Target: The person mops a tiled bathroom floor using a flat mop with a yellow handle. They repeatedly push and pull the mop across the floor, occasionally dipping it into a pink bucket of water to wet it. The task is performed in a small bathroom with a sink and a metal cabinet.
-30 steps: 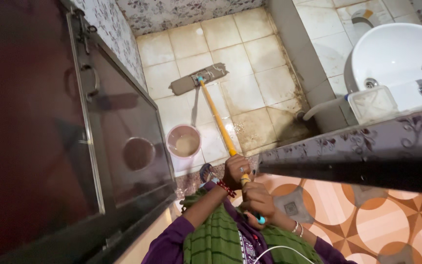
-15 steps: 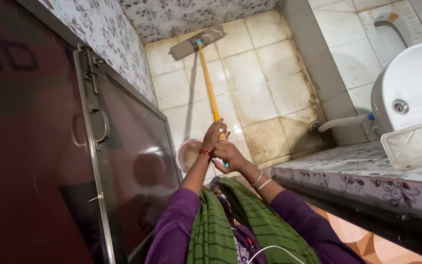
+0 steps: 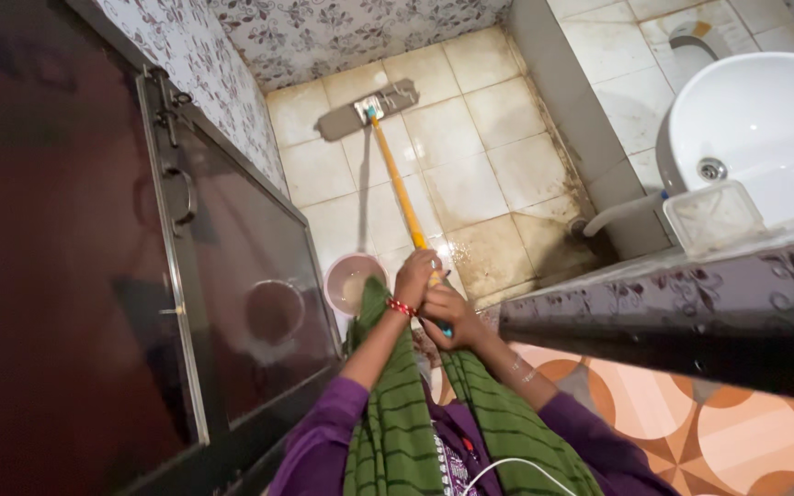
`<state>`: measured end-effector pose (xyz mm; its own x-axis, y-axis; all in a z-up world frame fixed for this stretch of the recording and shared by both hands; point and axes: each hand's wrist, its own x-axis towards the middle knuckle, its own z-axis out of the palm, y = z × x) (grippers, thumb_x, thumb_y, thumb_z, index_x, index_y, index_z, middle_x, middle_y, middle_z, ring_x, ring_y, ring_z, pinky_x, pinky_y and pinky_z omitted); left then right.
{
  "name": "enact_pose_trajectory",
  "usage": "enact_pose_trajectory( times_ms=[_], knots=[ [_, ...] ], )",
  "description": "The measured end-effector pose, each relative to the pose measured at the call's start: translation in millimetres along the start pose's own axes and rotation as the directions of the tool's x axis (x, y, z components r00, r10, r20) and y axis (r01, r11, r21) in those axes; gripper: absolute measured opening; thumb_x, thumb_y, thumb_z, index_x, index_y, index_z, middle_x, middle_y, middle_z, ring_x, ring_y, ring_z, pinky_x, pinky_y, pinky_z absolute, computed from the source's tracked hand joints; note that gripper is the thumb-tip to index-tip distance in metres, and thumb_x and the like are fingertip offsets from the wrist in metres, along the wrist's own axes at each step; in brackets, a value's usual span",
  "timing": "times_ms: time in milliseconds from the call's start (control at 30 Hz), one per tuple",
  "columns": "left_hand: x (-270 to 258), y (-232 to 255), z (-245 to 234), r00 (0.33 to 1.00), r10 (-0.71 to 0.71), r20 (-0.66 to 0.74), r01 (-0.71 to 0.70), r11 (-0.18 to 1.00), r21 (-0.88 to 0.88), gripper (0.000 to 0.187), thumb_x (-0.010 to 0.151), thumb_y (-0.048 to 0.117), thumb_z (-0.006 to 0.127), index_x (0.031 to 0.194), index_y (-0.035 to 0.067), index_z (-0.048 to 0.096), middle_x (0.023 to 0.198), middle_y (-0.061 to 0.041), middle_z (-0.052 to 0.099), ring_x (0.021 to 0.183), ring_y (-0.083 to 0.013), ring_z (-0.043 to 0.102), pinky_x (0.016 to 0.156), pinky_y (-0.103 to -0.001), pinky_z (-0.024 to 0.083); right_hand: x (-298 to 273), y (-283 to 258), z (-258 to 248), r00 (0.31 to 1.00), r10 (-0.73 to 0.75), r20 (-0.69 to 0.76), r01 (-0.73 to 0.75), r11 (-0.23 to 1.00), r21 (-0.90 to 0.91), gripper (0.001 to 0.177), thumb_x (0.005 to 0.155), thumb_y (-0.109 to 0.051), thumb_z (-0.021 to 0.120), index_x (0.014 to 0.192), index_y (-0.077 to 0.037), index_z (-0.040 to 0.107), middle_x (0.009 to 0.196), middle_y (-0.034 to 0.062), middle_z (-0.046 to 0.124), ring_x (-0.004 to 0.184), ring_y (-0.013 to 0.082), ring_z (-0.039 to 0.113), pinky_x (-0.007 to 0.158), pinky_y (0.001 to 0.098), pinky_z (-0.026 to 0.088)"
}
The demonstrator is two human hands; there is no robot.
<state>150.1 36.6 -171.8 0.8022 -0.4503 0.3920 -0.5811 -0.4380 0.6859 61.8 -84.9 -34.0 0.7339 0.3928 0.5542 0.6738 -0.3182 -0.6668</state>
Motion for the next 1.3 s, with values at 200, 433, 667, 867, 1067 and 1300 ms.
enact_pose_trajectory(
  times_ms=[200,433,667,867,1067,1300],
  knots=[
    [-34.1,151.6,-50.4,0.997,0.069,-0.046,-0.074,0.992,-0.102,0.005,0.077,0.011,0.066,0.077,0.009,0.061,0.083,-0.008,0.067,0.088,-0.0309,0.068,0.078,-0.04,0.054,-32.5,-129.2,-46.5,0.995,0.086,-0.044,-0.085,0.996,0.026,0.011,0.079,-0.003,0.067,0.09,0.0,0.068,0.075,0.0105,0.056,0.07,0.0283,0.055,0.066,0.0403,0.042],
    [-61.2,259.5,-75.9,0.962,0.237,-0.139,-0.27,0.912,-0.31,0.019,0.073,0.015,0.073,0.069,0.008,0.055,0.068,-0.01,0.059,0.065,-0.0318,0.06,0.063,-0.043,0.047,-34.7,-232.7,-97.6,0.992,-0.107,-0.064,0.116,0.979,0.168,0.007,0.081,-0.006,0.062,0.083,0.0,0.065,0.073,0.0099,0.055,0.063,0.0277,0.056,0.06,0.0401,0.042],
    [-60.5,242.3,-66.7,0.868,0.417,-0.269,-0.493,0.789,-0.366,0.026,0.071,0.014,0.075,0.066,0.009,0.05,0.064,-0.007,0.05,0.06,-0.0283,0.056,0.056,-0.04,0.042,-35.6,-224.3,-84.9,0.951,-0.279,-0.137,0.302,0.933,0.194,0.009,0.084,-0.009,0.062,0.082,-0.001,0.064,0.071,0.0088,0.057,0.06,0.0262,0.057,0.059,0.0404,0.046],
    [-41.0,219.9,-60.0,0.874,0.373,-0.312,-0.476,0.789,-0.388,0.026,0.071,0.016,0.071,0.066,0.01,0.046,0.064,-0.005,0.048,0.06,-0.0273,0.055,0.056,-0.038,0.041,-21.5,-192.3,-74.6,0.918,-0.336,-0.212,0.379,0.9,0.213,0.01,0.089,-0.01,0.063,0.084,-0.001,0.063,0.069,0.0069,0.055,0.057,0.0249,0.056,0.058,0.0406,0.048],
    [-14.7,148.8,-51.7,0.892,0.376,-0.252,-0.443,0.836,-0.323,0.029,0.07,0.014,0.072,0.065,0.011,0.044,0.065,-0.005,0.049,0.06,-0.027,0.053,0.057,-0.039,0.041,-3.6,-136.5,-59.0,0.954,-0.27,-0.131,0.279,0.959,0.057,0.013,0.087,-0.015,0.064,0.085,-0.002,0.062,0.076,0.0102,0.055,0.069,0.0313,0.06,0.067,0.0437,0.049],
    [27.2,-4.8,-28.8,0.97,0.216,-0.111,-0.232,0.96,-0.156,0.021,0.073,0.003,0.073,0.075,0.005,0.052,0.085,-0.013,0.058,0.088,-0.0345,0.061,0.08,-0.044,0.049,39.6,18.7,9.0,0.973,-0.22,-0.069,0.224,0.973,0.061,0.011,0.072,-0.005,0.068,0.078,-0.004,0.059,0.074,0.0111,0.052,0.064,0.031,0.053,0.058,0.0433,0.041]
  ],
)
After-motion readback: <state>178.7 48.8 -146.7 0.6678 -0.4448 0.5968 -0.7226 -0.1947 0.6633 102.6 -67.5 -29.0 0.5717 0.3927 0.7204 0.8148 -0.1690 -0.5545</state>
